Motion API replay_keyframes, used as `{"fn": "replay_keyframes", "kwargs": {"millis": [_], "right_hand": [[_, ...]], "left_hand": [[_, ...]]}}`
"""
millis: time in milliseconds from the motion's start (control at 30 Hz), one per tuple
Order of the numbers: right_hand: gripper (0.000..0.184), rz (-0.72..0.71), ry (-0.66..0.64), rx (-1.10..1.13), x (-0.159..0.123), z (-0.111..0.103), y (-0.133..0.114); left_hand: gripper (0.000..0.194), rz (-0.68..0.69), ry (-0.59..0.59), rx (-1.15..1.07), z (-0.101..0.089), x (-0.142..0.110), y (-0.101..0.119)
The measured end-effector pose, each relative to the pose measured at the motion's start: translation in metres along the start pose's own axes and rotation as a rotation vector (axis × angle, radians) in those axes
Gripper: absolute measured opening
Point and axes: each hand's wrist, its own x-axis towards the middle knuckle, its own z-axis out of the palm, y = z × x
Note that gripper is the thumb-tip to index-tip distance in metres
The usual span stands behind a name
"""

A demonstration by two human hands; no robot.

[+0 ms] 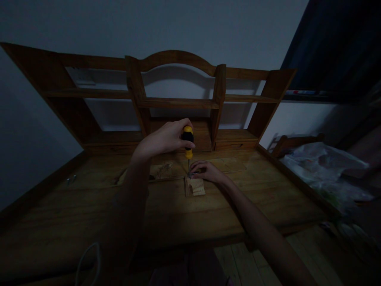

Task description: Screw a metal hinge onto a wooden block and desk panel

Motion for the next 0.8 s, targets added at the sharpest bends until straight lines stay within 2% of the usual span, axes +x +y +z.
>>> {"fn": "replay_keyframes", "kwargs": {"millis": [367, 600, 800], "right_hand": [[0.018, -0.02, 0.001, 0.006, 0.001, 0.0, 0.008], [0.02, -0.031, 0.01, 0.008, 0.0, 0.001, 0.011], [0.018, -0.04, 0.006, 0.018, 0.001, 0.001, 0.01]], "left_hand": [[0.042, 0.004, 0.026, 0.041, 0.003, 0.002, -0.003], [0.044, -0.069, 0.149, 0.21, 0.015, 0.0, 0.017], [0.034, -0.024, 0.108, 0.257, 0.02, -0.002, 0.029]]}}
